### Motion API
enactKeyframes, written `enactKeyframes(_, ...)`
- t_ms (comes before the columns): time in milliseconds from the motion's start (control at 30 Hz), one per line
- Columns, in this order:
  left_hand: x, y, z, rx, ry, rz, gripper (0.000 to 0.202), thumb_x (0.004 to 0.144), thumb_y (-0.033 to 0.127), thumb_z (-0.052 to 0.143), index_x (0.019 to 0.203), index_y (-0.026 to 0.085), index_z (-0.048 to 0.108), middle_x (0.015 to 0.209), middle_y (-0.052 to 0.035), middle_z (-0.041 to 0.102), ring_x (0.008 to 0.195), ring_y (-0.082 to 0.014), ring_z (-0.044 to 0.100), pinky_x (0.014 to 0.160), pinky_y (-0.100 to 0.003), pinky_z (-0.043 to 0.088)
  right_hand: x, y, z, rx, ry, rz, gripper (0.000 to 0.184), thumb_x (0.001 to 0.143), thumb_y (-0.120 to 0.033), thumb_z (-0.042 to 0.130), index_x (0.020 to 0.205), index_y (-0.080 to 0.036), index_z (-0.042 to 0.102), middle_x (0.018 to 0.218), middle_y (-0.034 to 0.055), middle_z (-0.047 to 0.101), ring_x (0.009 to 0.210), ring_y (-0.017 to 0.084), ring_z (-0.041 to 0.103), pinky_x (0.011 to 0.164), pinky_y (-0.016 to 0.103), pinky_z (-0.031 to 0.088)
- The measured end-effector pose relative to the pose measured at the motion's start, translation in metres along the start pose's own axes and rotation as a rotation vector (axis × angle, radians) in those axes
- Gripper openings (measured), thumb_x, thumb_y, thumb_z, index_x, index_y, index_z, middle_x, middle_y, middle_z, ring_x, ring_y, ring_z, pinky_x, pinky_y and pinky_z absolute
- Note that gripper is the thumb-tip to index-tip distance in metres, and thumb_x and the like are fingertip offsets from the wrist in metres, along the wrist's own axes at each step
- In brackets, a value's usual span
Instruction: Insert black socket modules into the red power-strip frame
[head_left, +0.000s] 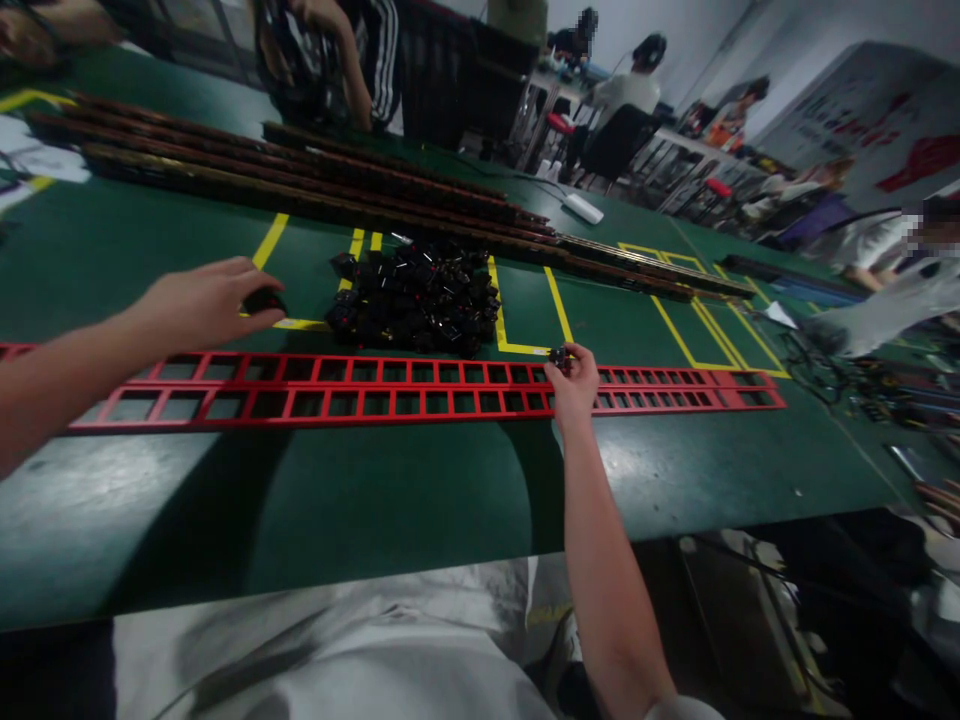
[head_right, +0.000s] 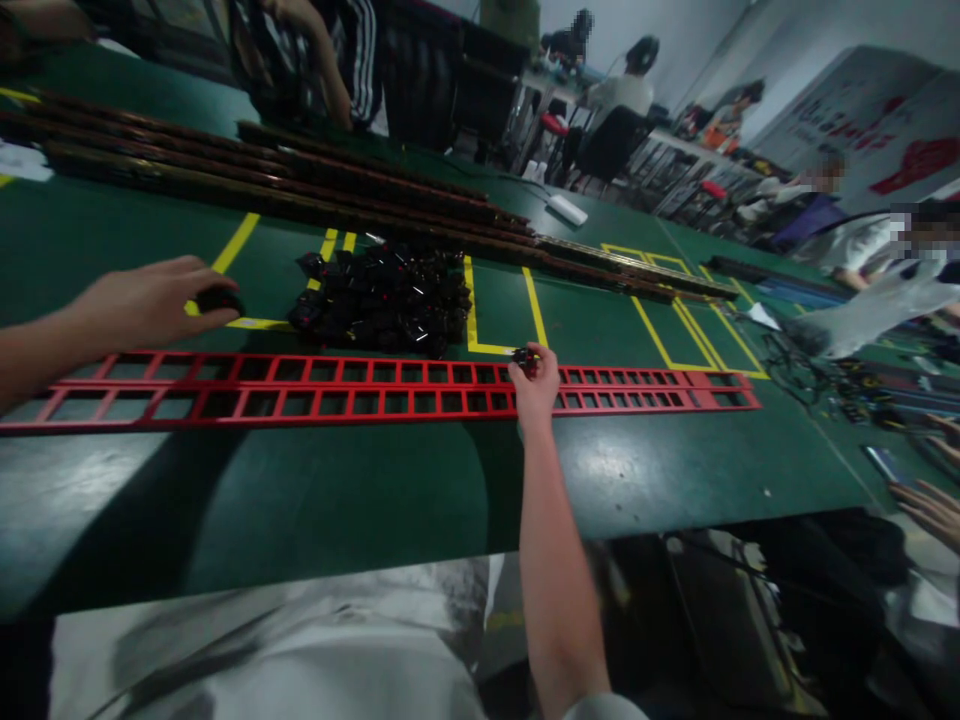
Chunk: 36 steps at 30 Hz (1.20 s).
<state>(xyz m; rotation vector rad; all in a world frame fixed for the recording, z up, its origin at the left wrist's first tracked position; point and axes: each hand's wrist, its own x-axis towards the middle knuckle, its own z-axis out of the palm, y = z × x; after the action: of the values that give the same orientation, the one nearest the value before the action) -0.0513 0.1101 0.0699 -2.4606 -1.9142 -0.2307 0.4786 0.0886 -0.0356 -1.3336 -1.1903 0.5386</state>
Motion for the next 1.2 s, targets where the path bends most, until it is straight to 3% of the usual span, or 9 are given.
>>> enactKeyframes(67, 0.009, 0.026, 0.01, -0.059, 0.014, 0.014, 0.08, 0.105, 0.072, 0.026, 0.137, 0.007, 0.061, 0.127, -0.0124, 0.058, 0.119, -0.0261, 0.057, 0.106, -0.045, 0.048, -0.002, 0.0, -0.001, -0.089, -0.049, -0.03, 0.051, 0.076, -0.035, 0.073, 0.124, -0.024, 0.06, 0.106, 0.0062, 0.068, 0.095, 0.023, 0.068, 0.087, 0.039, 0.057)
enactKeyframes(167, 0.009, 0.055, 0.021, -0.126, 0.139, -0.026, 0.065, 0.106, 0.052, 0.044, 0.147, 0.003, 0.051, 0.14, -0.0207, 0.053, 0.135, -0.033, 0.046, 0.118, -0.052, 0.038, -0.005, -0.001, -0.002, -0.231, -0.091, -0.097, 0.048, 0.082, -0.036, 0.069, 0.128, -0.025, 0.061, 0.116, 0.0094, 0.067, 0.107, 0.025, 0.066, 0.092, 0.042, 0.057)
enactKeyframes(267, -0.006, 0.081, 0.027, -0.175, 0.21, -0.041, 0.056, 0.106, 0.044, 0.043, 0.143, 0.004, 0.055, 0.139, -0.0217, 0.055, 0.132, -0.0328, 0.048, 0.117, -0.051, 0.039, -0.006, -0.004, -0.003, -0.305, -0.101, -0.119, 0.046, 0.085, -0.036, 0.069, 0.129, -0.025, 0.063, 0.119, 0.0104, 0.067, 0.109, 0.026, 0.066, 0.093, 0.043, 0.058)
enactKeyframes(467, -0.046, 0.125, 0.049, -0.151, 0.099, 0.058, 0.049, 0.104, 0.046, 0.041, 0.138, 0.016, 0.06, 0.134, -0.0184, 0.06, 0.123, -0.0356, 0.055, 0.101, -0.051, 0.048, -0.006, -0.012, -0.016, -0.41, -0.172, -0.137, 0.04, 0.077, -0.037, 0.079, 0.113, -0.023, 0.07, 0.11, 0.0098, 0.072, 0.101, 0.028, 0.069, 0.091, 0.047, 0.058)
enactKeyframes(633, -0.052, 0.128, 0.067, -0.152, 0.086, 0.098, 0.038, 0.101, 0.04, 0.045, 0.12, 0.021, 0.072, 0.128, -0.0175, 0.064, 0.119, -0.0397, 0.057, 0.094, -0.057, 0.05, -0.001, -0.011, -0.03, -0.479, -0.261, -0.154, 0.037, 0.076, -0.036, 0.08, 0.11, -0.023, 0.072, 0.11, 0.0093, 0.074, 0.102, 0.03, 0.07, 0.093, 0.049, 0.058)
enactKeyframes(767, -0.052, 0.125, 0.066, -0.202, 0.09, 0.219, 0.038, 0.101, 0.038, 0.044, 0.104, 0.017, 0.076, 0.121, -0.0172, 0.065, 0.111, -0.0351, 0.058, 0.092, -0.052, 0.053, 0.003, -0.013, -0.031, -0.495, -0.313, -0.169, 0.037, 0.078, -0.032, 0.079, 0.114, -0.023, 0.073, 0.114, 0.0096, 0.075, 0.107, 0.03, 0.07, 0.1, 0.051, 0.056)
enactKeyframes(933, -0.053, 0.126, 0.064, -0.22, 0.076, 0.226, 0.041, 0.099, 0.039, 0.043, 0.102, 0.016, 0.076, 0.109, -0.0163, 0.066, 0.102, -0.0317, 0.059, 0.08, -0.045, 0.055, 0.006, -0.018, -0.03, -0.512, -0.413, -0.185, 0.036, 0.079, -0.03, 0.078, 0.115, -0.024, 0.075, 0.117, 0.0092, 0.075, 0.112, 0.03, 0.069, 0.104, 0.051, 0.054)
enactKeyframes(1200, -0.053, 0.127, 0.063, -0.257, 0.043, 0.2, 0.04, 0.098, 0.04, 0.042, 0.102, 0.019, 0.075, 0.107, -0.015, 0.068, 0.103, -0.0327, 0.058, 0.085, -0.047, 0.054, 0.007, -0.019, -0.033, -0.457, -0.483, -0.211, 0.038, 0.08, -0.029, 0.072, 0.119, -0.027, 0.072, 0.122, 0.0077, 0.073, 0.116, 0.029, 0.066, 0.107, 0.053, 0.051)
